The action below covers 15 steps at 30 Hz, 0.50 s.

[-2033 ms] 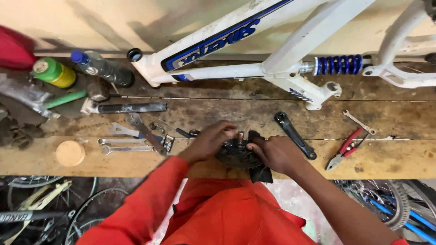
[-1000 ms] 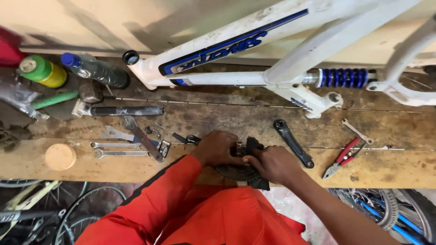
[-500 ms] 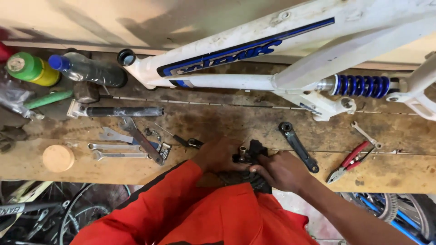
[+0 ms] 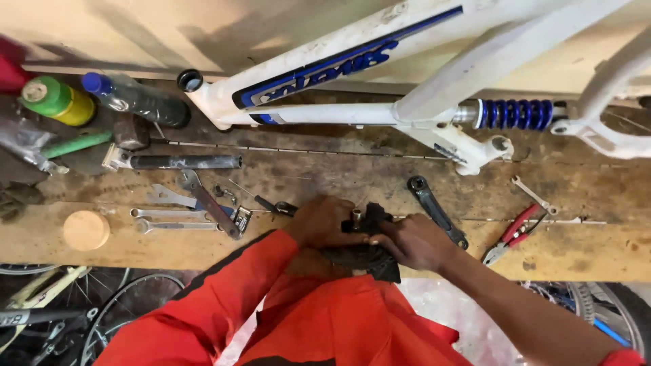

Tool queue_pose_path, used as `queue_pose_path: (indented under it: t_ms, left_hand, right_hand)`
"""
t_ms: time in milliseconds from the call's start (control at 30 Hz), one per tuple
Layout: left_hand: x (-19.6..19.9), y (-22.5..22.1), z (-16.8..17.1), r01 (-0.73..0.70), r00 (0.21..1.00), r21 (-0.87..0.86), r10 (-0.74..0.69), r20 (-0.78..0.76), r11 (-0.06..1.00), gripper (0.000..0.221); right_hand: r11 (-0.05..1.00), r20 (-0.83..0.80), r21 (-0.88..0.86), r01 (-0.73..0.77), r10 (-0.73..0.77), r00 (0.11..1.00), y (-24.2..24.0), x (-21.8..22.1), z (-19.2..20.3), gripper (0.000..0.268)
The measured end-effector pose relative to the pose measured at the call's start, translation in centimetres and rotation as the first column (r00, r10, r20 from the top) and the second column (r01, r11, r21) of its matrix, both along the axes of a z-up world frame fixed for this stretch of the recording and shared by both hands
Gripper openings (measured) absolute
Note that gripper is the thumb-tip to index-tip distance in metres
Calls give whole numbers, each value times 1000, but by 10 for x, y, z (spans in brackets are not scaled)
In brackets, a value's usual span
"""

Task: Disassembling a bicycle crankset and chainring for cleaning and maintenance, followed by work on the frame's rear suspension.

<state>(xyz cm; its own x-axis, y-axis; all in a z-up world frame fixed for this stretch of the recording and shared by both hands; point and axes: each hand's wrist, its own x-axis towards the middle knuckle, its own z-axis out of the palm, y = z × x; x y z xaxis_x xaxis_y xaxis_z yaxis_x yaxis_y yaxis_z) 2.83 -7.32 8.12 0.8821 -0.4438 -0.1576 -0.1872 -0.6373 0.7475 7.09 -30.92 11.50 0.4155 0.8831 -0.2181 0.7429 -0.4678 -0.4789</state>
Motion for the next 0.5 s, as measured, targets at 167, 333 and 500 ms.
queue_pose_path:
  t_ms: [167, 333, 500]
  left_hand:
    - [-4, 4, -7, 14, 997, -120, -5, 77, 993, 45]
    - [8, 10, -2, -56, 995, -172, 41, -90, 983, 47]
    - [18, 9, -4, 33, 999, -167, -37, -21, 985, 49]
  right_hand:
    - [999, -15, 39, 11, -11, 1000, 6, 0, 13, 47]
    - [1000, -14, 10, -18, 19, 1000, 9, 9, 7, 48]
    - [1000, -119, 18, -2, 4, 993, 1, 20, -6, 43]
